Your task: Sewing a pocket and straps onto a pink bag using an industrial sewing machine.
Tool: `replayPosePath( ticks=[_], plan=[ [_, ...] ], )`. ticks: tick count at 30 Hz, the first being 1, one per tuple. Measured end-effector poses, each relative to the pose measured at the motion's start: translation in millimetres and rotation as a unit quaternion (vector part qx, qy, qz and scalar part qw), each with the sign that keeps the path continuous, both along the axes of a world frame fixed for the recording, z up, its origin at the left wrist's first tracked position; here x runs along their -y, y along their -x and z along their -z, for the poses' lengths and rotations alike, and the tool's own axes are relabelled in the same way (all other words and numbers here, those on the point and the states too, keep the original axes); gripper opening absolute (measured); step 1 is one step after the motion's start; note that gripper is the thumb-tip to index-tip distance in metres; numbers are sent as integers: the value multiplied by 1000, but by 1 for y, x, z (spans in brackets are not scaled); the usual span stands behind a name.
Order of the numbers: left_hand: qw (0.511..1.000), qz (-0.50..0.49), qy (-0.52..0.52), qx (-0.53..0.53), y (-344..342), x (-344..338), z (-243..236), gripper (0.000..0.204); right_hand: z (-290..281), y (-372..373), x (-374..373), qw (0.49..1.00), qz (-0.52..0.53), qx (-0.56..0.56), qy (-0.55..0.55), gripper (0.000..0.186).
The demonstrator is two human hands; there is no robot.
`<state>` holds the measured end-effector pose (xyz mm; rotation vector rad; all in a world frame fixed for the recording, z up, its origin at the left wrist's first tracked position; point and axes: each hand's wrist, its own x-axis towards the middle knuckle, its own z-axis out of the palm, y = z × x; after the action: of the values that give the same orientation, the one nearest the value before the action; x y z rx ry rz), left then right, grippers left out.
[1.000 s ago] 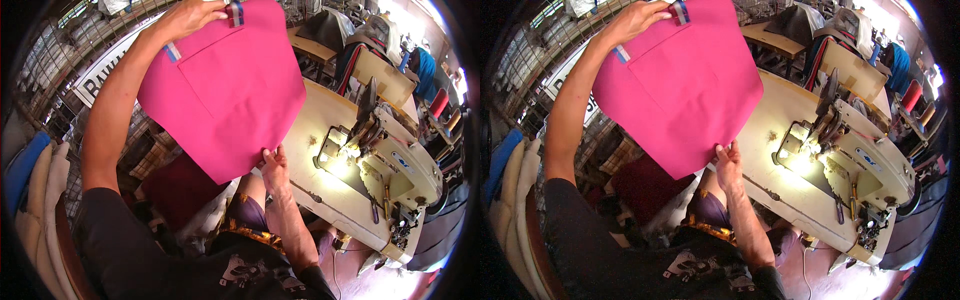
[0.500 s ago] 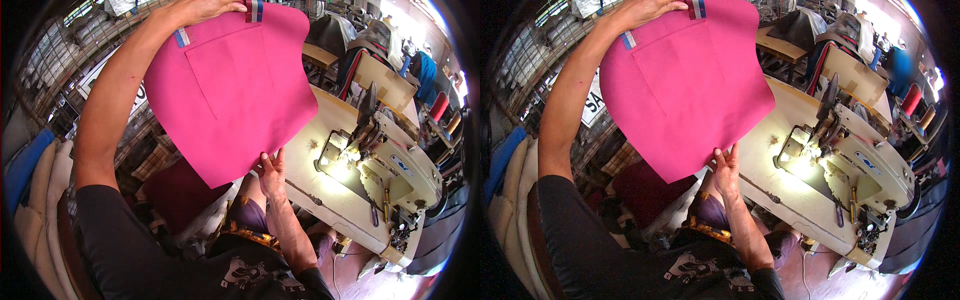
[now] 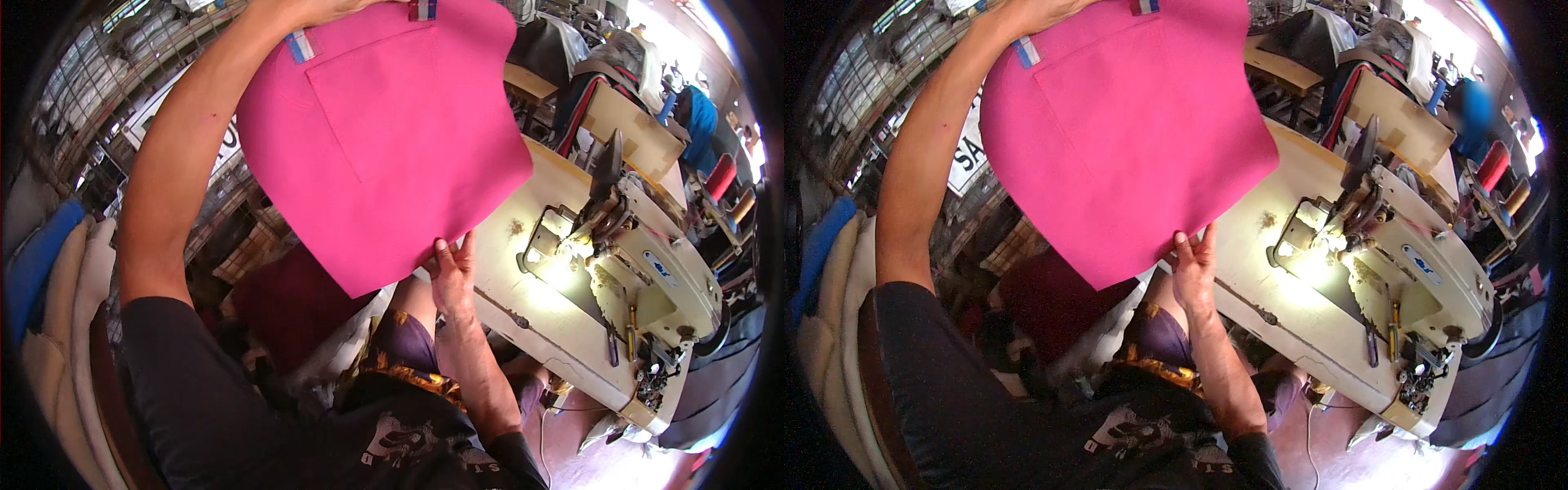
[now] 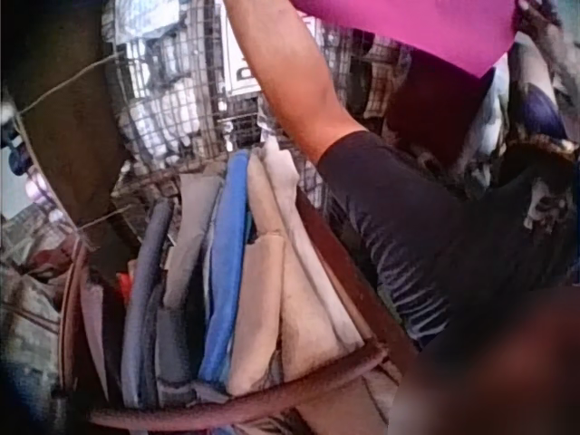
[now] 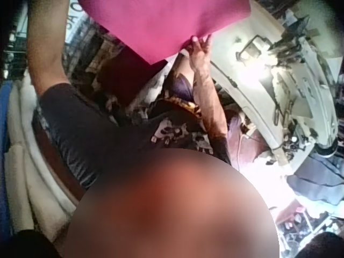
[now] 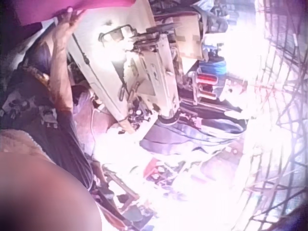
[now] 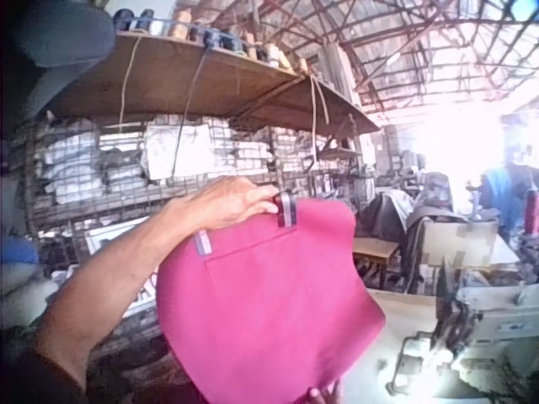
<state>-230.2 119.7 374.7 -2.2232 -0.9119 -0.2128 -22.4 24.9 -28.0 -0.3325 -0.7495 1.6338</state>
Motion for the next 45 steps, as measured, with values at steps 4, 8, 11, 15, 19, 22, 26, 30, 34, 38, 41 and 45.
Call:
replayPosePath(
  ticks=[4, 8, 11, 15, 19, 22, 26, 30, 34, 38, 41, 45],
  plan=[
    [999, -2, 2, 44, 12, -10, 17, 25, -10, -30, -6, 984, 106, 136, -40, 77],
    [984, -126, 22, 127, 48, -35, 75, 28, -48, -79, -34, 901, 251, 323, -142, 70],
    [934, -199, 111, 274, 74, -40, 180, 28, -44, -118, -81, 717, 292, 619, -131, 71],
    [823, -353, 228, 381, 34, -15, 332, 25, 11, -163, -111, 735, 191, 637, -134, 70],
    [755, -353, 111, 540, 31, 21, 425, 28, 41, -176, -113, 727, 243, 622, -159, 58],
    [742, -331, 106, 574, 21, 36, 427, 26, 36, -182, -100, 727, 254, 624, -130, 49],
    [737, -321, 135, 580, 32, 42, 436, 27, 50, -191, -103, 696, 244, 662, -136, 44],
    [736, -314, 143, 582, 34, 47, 434, 28, 47, -197, -100, 695, 249, 665, -117, 41],
    [742, -288, 136, 590, 42, 44, 435, 28, 42, -193, -96, 724, 243, 637, -109, 38],
    [777, -315, 136, 528, 56, 52, 426, 33, 45, -194, -102, 722, 237, 641, -105, 37],
    [783, -307, 188, 507, 57, 60, 413, 31, 46, -203, -106, 709, 226, 659, -108, 39],
    [803, -304, 179, 481, 55, 66, 409, 25, 40, -191, -98, 761, 214, 604, -102, 40]
  ],
)
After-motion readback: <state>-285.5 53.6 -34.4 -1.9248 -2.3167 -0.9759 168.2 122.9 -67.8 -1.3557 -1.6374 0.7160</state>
